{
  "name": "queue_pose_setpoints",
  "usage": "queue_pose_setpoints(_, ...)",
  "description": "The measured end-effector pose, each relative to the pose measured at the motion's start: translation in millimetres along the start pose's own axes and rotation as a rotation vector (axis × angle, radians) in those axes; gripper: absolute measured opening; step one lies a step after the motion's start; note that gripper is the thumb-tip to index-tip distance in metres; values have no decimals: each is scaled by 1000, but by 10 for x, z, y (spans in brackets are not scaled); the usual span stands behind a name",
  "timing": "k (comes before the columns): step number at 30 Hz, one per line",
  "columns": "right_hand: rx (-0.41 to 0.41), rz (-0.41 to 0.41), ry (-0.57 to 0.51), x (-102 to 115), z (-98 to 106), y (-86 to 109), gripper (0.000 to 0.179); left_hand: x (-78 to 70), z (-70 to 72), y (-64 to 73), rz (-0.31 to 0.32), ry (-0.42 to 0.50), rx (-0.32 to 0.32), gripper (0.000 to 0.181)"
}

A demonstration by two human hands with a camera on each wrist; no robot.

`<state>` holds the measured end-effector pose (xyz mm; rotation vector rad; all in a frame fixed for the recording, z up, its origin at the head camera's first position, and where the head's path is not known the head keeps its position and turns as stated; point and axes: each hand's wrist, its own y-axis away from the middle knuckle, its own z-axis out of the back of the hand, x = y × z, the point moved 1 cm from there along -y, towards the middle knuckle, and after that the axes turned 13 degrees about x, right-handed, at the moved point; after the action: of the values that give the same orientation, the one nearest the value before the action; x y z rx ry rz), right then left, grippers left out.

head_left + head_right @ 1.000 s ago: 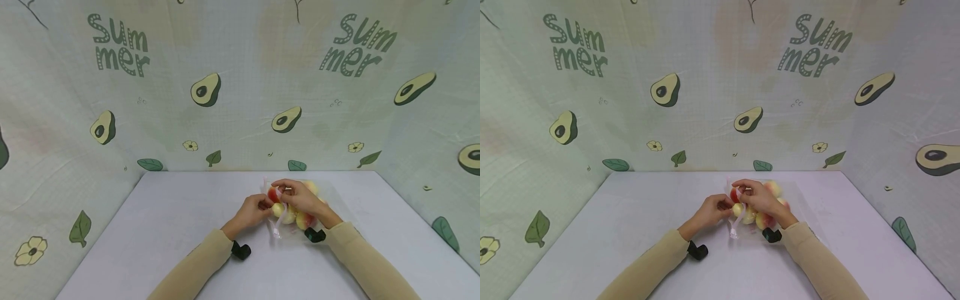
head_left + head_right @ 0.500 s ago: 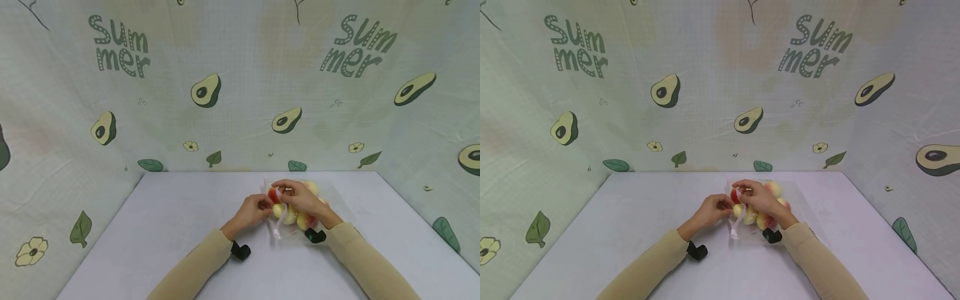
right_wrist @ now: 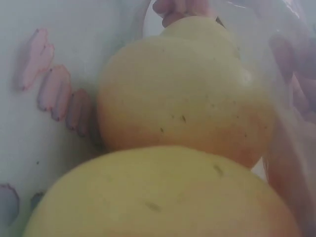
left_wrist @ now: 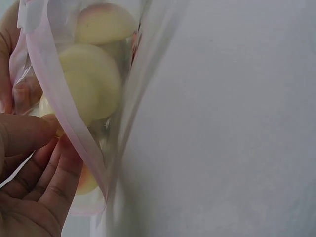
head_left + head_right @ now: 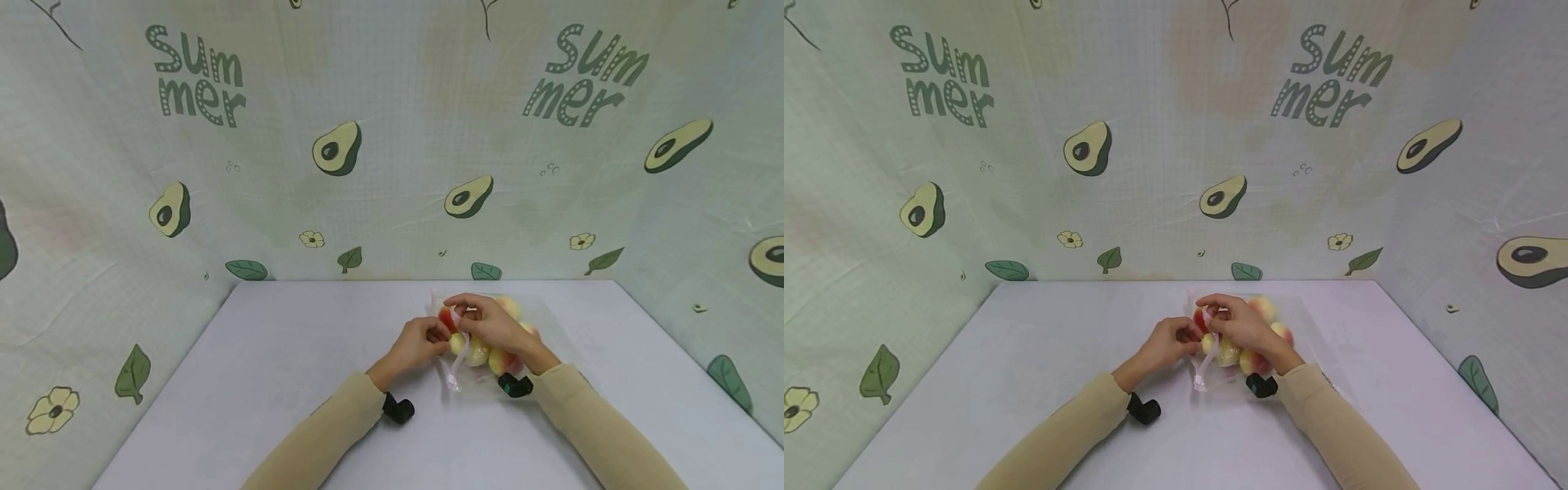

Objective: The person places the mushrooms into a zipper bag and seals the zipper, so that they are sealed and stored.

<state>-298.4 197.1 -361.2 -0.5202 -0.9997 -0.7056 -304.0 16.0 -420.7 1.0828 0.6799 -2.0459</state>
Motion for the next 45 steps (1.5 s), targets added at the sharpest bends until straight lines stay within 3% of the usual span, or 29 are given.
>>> queue_pose_setpoints(11, -3, -5, 6, 1, 7, 6, 40, -23, -19, 16, 23, -31, 12, 11)
queue_pose_setpoints(23, -1, -1, -16, -4, 3, 2, 40, -37, 89, 185, 48, -24, -26, 10)
queue_pose_setpoints(32, -2, -18, -25, -21, -1, 3, 39, -61, 85, 317, 74, 0, 13, 12)
queue_pose_setpoints(45, -4, -12, 4, -21, -21, -1, 35, -98, 73, 405, 54, 19, 19, 12)
